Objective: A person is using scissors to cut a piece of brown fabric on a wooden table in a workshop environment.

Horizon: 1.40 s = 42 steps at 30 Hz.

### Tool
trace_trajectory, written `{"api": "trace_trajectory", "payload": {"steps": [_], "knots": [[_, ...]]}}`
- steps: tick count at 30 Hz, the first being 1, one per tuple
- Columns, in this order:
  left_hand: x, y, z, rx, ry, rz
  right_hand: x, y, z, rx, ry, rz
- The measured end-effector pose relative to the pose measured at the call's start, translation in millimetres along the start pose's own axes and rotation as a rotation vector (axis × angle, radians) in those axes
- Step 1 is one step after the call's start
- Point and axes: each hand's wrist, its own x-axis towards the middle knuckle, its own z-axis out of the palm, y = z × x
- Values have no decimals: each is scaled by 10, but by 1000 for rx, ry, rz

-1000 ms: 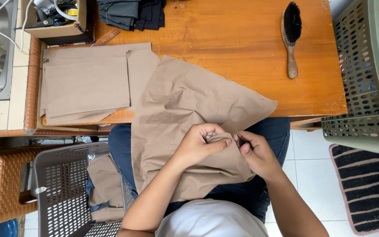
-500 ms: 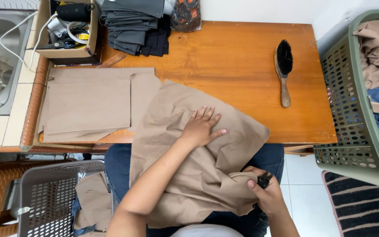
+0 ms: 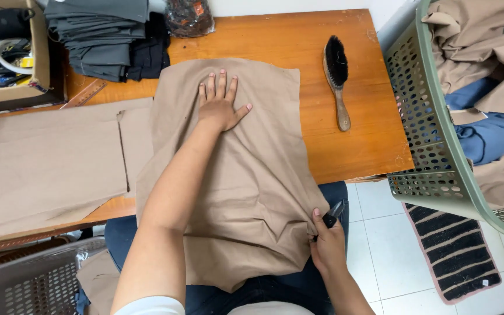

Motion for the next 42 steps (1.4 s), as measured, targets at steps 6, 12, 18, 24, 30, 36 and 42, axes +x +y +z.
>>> {"api": "trace_trajectory", "payload": {"steps": [6,12,18,24,30,36,42], "knots": [[351,-75,-43,-30,162,215,88,59,173,-35,65,144],[602,-327,-116,38,328,486,101,-59,337,44,-61,146],[715,-442,-229,252,905,720,74,-123,726,38,-124,253],[-887,19,-97,-156,1130,638,27,-176,946,91,-76,192],[-2173,-295,1176,-96,1168,168,343,170,575,-43,2,-71],[-2600,-657,1426,-507,894,-729,407,13,592,-63,23,-200],[-2720,-1123,1701,-683,831,-674,319,-38,585,-97,-50,-206]]}}
